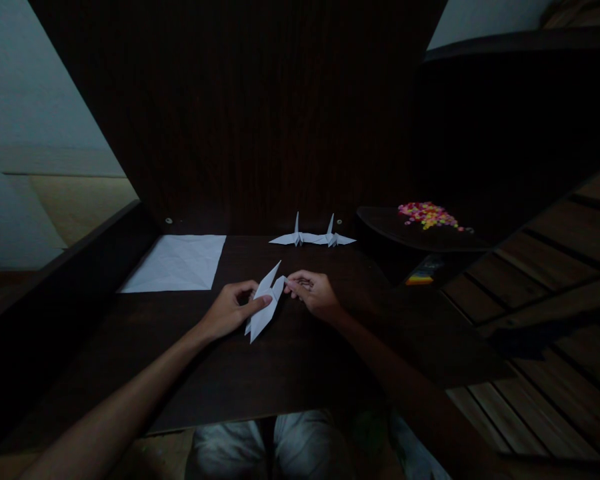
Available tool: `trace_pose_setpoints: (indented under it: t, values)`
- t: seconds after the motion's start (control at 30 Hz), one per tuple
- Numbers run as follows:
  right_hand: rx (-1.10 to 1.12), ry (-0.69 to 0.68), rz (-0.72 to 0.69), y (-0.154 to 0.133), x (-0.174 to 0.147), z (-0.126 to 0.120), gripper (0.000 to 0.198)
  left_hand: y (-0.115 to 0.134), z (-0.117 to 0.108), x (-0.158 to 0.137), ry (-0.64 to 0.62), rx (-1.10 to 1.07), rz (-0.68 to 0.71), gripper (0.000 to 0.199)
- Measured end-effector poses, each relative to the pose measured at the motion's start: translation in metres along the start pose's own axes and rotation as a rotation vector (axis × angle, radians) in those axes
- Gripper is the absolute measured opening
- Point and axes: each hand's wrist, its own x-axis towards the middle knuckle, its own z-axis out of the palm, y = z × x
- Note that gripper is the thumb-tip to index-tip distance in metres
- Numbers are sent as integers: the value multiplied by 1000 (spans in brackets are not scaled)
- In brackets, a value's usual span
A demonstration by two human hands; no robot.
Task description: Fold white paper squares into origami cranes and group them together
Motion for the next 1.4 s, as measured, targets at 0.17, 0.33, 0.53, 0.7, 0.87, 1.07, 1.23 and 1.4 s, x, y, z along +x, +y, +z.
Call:
trace_pose_setpoints:
  t: [0.17,0.33,0.53,0.7,0.87,1.07,1.23,1.4]
  values:
    - [-25,4,-8,1,-2,1,26,0,0,0,9,32,17,29]
    - [37,63,10,-5,-3,2,26,0,0,0,21,-14,-1,29]
    - [101,37,44,-13,-4,4,24,1,0,0,-29,-96,-28,29]
    - [53,36,33,-13,-6,6,24,-1,1,1,-75,-55,-32,29]
    - [64,65,56,-16,-6,7,25,-2,4,2,-47,-93,-47,29]
    - [85,28,71,-14,-9,17,32,1,4,1,145,-136,-19,30]
    - [70,-30,55,-9,-12,18,25,3,2,1,200,-167,-15,29]
    - [28,2,42,-8,-12,16,31,3,2,2,204,-169,-5,30]
